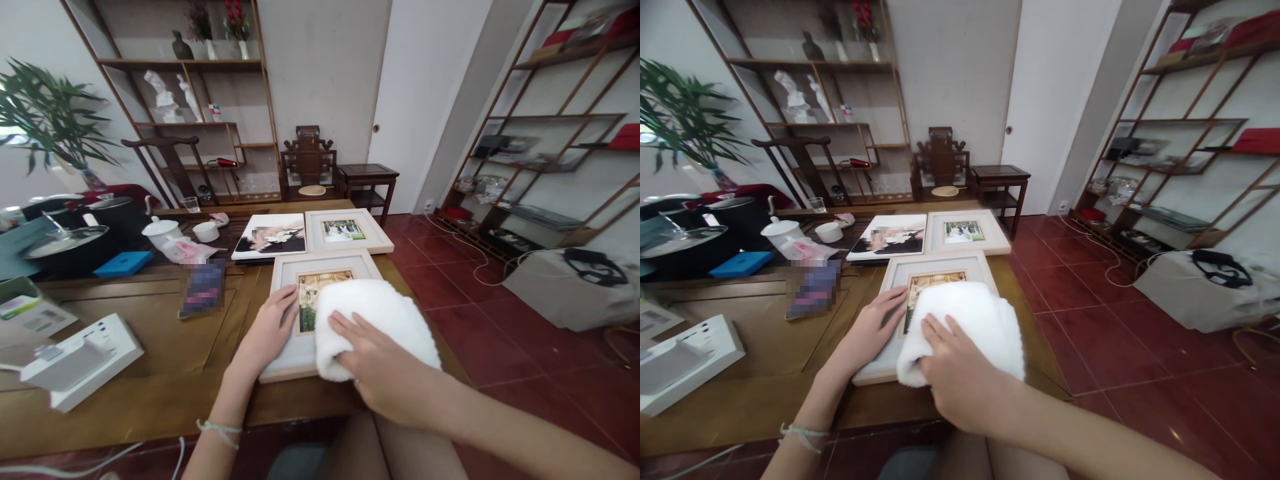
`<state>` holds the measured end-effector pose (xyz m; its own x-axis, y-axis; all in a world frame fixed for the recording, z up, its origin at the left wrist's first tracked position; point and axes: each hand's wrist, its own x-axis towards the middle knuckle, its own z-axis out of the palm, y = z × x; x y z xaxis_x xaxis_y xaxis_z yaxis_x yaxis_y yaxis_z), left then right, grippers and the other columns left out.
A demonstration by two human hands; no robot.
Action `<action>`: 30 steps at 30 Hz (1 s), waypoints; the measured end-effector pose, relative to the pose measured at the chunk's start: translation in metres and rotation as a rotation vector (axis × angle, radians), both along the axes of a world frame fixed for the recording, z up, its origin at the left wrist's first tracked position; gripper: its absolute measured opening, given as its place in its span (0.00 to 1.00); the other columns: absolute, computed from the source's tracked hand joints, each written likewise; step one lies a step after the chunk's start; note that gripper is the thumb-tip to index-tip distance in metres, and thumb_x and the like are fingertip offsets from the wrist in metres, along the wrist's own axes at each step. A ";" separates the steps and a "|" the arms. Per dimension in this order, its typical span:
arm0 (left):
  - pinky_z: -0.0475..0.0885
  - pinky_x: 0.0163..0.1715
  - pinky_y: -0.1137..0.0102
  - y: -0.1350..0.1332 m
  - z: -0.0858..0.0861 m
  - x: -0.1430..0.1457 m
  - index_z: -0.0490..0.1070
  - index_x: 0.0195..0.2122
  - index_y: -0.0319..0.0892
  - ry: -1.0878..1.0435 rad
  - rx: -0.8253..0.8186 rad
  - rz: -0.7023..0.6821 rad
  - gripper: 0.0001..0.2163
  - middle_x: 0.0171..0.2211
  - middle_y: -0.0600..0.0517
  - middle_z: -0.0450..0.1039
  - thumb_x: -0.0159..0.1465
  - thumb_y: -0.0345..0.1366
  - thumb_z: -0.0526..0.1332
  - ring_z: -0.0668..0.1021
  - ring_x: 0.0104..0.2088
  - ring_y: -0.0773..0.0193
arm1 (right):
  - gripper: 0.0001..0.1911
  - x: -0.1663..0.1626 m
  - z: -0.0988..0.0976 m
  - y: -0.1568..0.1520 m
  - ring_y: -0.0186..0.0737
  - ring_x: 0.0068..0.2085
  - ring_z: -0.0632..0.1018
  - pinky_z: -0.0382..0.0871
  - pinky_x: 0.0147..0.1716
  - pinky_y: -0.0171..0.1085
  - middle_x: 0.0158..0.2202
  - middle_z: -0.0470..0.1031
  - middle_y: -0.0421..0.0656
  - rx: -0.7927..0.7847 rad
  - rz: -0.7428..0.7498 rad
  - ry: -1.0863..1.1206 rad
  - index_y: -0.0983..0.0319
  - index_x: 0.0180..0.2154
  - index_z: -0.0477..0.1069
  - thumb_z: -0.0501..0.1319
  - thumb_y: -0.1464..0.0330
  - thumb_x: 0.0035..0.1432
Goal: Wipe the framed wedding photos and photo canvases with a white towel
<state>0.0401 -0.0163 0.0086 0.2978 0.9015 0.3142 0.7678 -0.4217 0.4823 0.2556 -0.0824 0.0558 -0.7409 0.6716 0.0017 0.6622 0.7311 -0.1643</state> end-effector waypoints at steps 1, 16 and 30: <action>0.61 0.58 0.60 0.000 0.000 0.000 0.69 0.51 0.34 0.000 -0.003 -0.002 0.18 0.55 0.41 0.67 0.64 0.35 0.50 0.69 0.56 0.56 | 0.17 -0.011 -0.002 0.000 0.53 0.63 0.52 0.47 0.61 0.49 0.61 0.55 0.63 0.016 0.032 0.017 0.71 0.40 0.74 0.53 0.79 0.48; 0.61 0.58 0.58 0.000 -0.001 -0.001 0.69 0.51 0.38 -0.011 -0.007 0.000 0.18 0.56 0.43 0.67 0.64 0.38 0.51 0.69 0.56 0.56 | 0.15 0.041 -0.025 -0.011 0.53 0.63 0.54 0.48 0.61 0.52 0.60 0.58 0.59 0.184 -0.170 0.062 0.68 0.36 0.75 0.56 0.78 0.45; 0.62 0.56 0.61 -0.009 0.008 0.002 0.66 0.53 0.37 -0.326 -0.010 0.115 0.23 0.54 0.44 0.69 0.68 0.43 0.40 0.70 0.55 0.58 | 0.14 -0.053 -0.022 0.007 0.57 0.63 0.52 0.46 0.61 0.49 0.61 0.54 0.65 0.108 0.126 0.213 0.72 0.38 0.75 0.58 0.69 0.53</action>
<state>0.0426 -0.0250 0.0162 0.0793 0.9269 0.3668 0.6146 -0.3352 0.7141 0.2030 -0.0758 0.0338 -0.7942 0.5612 0.2331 0.5235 0.8266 -0.2065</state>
